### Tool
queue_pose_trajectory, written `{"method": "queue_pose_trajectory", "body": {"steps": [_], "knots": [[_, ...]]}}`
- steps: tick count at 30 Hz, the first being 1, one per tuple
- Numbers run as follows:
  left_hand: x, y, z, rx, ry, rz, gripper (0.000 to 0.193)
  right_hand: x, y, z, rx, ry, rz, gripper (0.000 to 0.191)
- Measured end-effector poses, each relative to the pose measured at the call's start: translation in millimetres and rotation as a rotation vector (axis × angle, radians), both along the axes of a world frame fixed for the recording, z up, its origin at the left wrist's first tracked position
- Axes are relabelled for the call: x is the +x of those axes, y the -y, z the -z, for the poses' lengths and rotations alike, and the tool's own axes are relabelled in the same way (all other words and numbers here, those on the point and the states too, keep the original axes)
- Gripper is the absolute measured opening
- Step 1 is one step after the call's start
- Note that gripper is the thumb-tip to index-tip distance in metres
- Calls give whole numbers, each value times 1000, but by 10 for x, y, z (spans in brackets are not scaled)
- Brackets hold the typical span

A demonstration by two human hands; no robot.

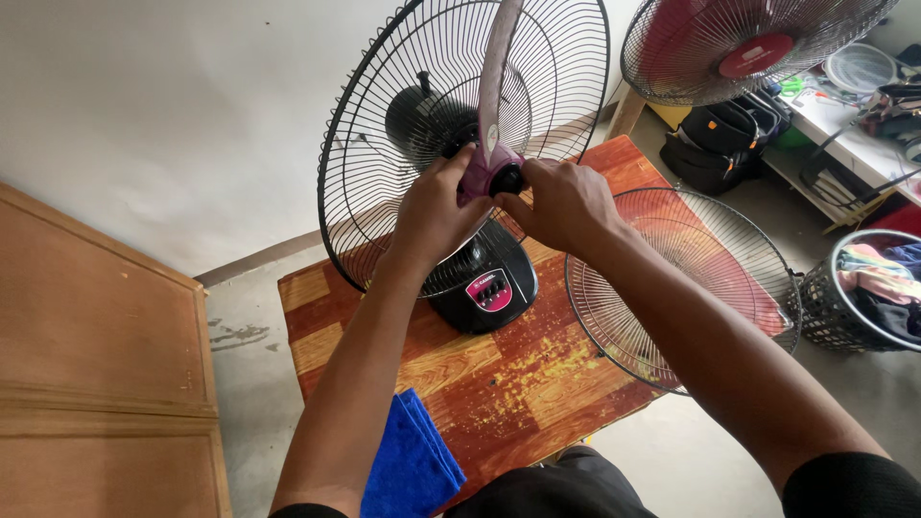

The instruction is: The person wipes the table with a blue cloth, then removes the front grille from a pedestal fan and sets it on the table. They then unscrew the blade cap and work on the fan blades at the hub.

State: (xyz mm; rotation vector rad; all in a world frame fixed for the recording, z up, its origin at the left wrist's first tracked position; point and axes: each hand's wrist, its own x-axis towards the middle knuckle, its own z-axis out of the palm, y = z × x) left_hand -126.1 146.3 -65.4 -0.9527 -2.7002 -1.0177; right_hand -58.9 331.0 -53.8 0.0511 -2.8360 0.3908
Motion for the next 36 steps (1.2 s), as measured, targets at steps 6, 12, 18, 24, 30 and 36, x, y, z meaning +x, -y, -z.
{"method": "queue_pose_trajectory", "body": {"steps": [6, 12, 18, 24, 30, 36], "knots": [[11, -11, -16, -3, 6, -8, 76, -12, -7, 22, -36, -1, 17, 43], [2, -1, 19, 29, -24, 1, 75, -23, -21, 61, -121, -21, -9, 41], [-14, 1, 52, 52, -43, 21, 75, -37, -20, 72, -170, 46, 16, 40], [-16, -13, 48, 26, -23, 14, 73, -44, -1, 90, -239, 44, 38, 45], [-22, -6, 72, 53, -51, 24, 72, -51, 16, 105, -346, 169, 100, 51], [-46, -7, 118, 92, -73, 27, 71, -91, -18, 107, -672, 345, 113, 52]]}}
